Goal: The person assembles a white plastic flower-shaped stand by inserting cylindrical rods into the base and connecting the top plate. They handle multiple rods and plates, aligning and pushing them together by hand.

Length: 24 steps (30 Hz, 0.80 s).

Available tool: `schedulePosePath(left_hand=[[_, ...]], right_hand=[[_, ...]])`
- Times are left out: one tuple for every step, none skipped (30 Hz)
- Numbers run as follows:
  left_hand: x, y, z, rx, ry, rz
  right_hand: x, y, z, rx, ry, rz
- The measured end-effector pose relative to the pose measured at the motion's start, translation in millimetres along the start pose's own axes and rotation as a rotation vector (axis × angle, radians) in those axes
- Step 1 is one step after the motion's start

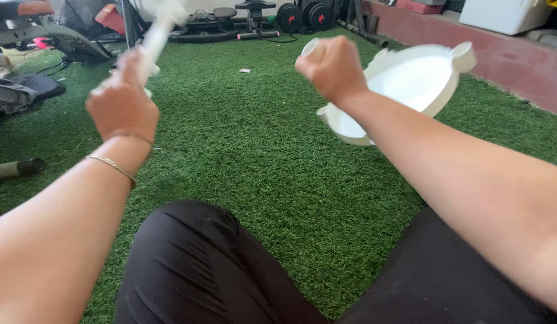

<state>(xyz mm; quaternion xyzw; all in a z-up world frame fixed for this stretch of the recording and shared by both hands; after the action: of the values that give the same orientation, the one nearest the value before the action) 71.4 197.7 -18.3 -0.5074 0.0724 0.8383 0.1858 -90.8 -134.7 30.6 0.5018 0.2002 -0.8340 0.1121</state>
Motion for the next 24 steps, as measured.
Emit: schedulePosePath(left_hand=[[5.2,8.5,-6.0,-0.049,-0.016,-0.041],[11.9,14.6,-11.9,-0.097,-0.031,-0.083],[21.0,17.4,-26.2,-0.069,-0.185,-0.077],[33.2,22.0,-40.9,-0.041,-0.339,-0.071],[44.9,25.4,-49.4,0.055,-0.418,-0.054],[56.0,29.5,-57.1,0.152,-0.496,-0.038],[64.7,39.1,-62.5,0.192,-0.530,-0.083],[72.5,50.6,-67.1,0.233,-0.563,-0.128],[78.5,62.6,-70.8,0.272,-0.596,-0.175],[81.9,74.4,-75.3,0.296,-0.633,-0.185],[83.5,86.2,-80.0,0.317,-0.671,-0.195],[85.8,97.7,-84.3,0.339,-0.709,-0.205],[86.9,107.3,-87.8,0.376,-0.719,-0.188],[88.3,117.1,-92.1,0.414,-0.729,-0.171],[90.9,127.2,-97.3,0.453,-0.744,-0.159],[93.1,134.8,-102.7,0.468,-0.745,-0.125],[95.6,141.8,-108.0,0.484,-0.745,-0.088],[98.6,146.3,-112.9,0.499,-0.745,-0.050],[103.7,151.1,-117.8,0.492,-0.773,-0.073],[109.5,154.9,-122.4,0.484,-0.801,-0.096],[114.5,158.7,-127.0,0.476,-0.828,-0.123],[121.7,162.0,-133.5,0.452,-0.898,-0.159],[130.3,163.8,-139.9,0.428,-0.968,-0.196],[139.0,166.1,-146.8,0.403,-1.038,-0.233]], right_hand=[[-3.0,0.1,6.1,-0.068,0.025,-0.067],[-5.6,4.2,11.0,-0.205,0.043,-0.207],[-8.6,8.3,15.6,-0.340,0.060,-0.347],[-9.7,11.9,19.4,-0.474,0.077,-0.487],[-11.2,10.5,25.7,-0.561,0.078,-0.529],[-12.1,9.6,31.6,-0.647,0.080,-0.571],[-11.1,9.1,35.2,-0.734,0.083,-0.615],[-9.3,8.2,39.1,-0.771,0.081,-0.632],[-5.6,7.8,42.5,-0.809,0.080,-0.650],[-1.6,7.8,44.2,-0.848,0.080,-0.667],[2.3,7.8,42.7,-0.862,0.079,-0.684],[6.9,8.0,40.6,-0.877,0.078,-0.702],[10.8,8.7,39.5,-0.891,0.080,-0.716],[14.9,10.1,38.0,-0.894,0.080,-0.734],[21.2,12.4,36.2,-0.896,0.085,-0.758],[27.1,15.1,34.7,-0.898,0.090,-0.782],[31.4,17.4,34.2,-0.898,0.093,-0.792],[35.2,19.6,33.8,-0.899,0.096,-0.802],[38.8,21.1,33.0,-0.899,0.096,-0.813],[41.8,22.6,32.8,-0.897,0.092,-0.820],[44.7,24.7,34.5,-0.894,0.093,-0.829],[47.6,27.0,36.8,-0.892,0.094,-0.837],[50.9,29.5,39.0,-0.884,0.094,-0.848],[54.4,32.0,41.4,-0.876,0.094,-0.859]])
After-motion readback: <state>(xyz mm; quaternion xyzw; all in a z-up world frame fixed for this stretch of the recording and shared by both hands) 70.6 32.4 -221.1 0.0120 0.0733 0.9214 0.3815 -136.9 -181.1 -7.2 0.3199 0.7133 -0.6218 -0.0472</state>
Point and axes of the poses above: each hand's wrist, its own x-axis away from the middle knuckle, its own z-axis out of the back of the hand, y = z × x, the point moved 6 cm from there along -x, towards the middle knuckle, and after that the axes turned 4 degrees about -x, right-handed, at the moved point
